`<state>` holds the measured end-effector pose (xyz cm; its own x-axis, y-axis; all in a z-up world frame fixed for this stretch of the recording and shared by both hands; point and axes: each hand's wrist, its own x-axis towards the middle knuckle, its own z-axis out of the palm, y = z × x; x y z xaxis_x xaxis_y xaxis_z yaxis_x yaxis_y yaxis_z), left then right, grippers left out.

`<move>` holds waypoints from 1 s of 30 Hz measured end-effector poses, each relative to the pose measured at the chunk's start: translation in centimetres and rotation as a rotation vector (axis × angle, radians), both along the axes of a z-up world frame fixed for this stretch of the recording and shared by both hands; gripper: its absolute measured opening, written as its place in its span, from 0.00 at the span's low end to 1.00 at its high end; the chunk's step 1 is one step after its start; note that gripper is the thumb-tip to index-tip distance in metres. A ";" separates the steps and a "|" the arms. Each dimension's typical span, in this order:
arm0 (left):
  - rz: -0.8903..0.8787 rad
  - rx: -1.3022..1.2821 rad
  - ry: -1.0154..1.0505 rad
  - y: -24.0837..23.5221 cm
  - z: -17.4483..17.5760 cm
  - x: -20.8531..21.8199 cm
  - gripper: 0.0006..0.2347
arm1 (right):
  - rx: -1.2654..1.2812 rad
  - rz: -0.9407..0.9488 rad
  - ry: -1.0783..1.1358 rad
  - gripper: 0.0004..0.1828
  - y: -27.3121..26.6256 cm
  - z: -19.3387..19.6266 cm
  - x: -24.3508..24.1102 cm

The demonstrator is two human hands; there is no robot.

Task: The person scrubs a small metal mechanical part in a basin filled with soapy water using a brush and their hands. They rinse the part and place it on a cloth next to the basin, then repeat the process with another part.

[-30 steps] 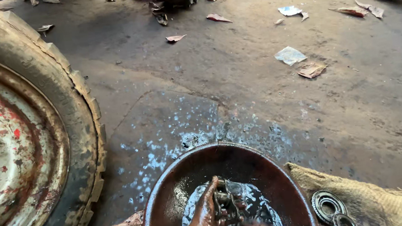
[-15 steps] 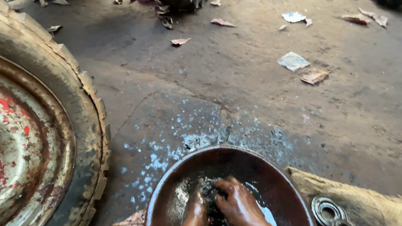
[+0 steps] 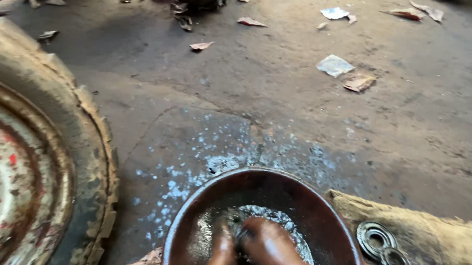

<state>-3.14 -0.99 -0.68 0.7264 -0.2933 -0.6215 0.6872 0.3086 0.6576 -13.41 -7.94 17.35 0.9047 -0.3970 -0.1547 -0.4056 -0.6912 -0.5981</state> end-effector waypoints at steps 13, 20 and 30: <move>-0.313 0.113 -0.126 -0.4 8.4 -1.2 0.18 | -0.188 -0.171 -0.327 0.15 -3.4 1.9 3.2; -0.444 0.082 -0.044 0.2 11.6 -3.0 0.19 | 0.445 -0.236 -0.073 0.18 -9.8 -4.1 3.9; -0.360 -0.150 -0.070 4.1 13.1 -3.2 0.18 | 0.370 -0.052 -0.041 0.32 -8.5 -5.4 2.9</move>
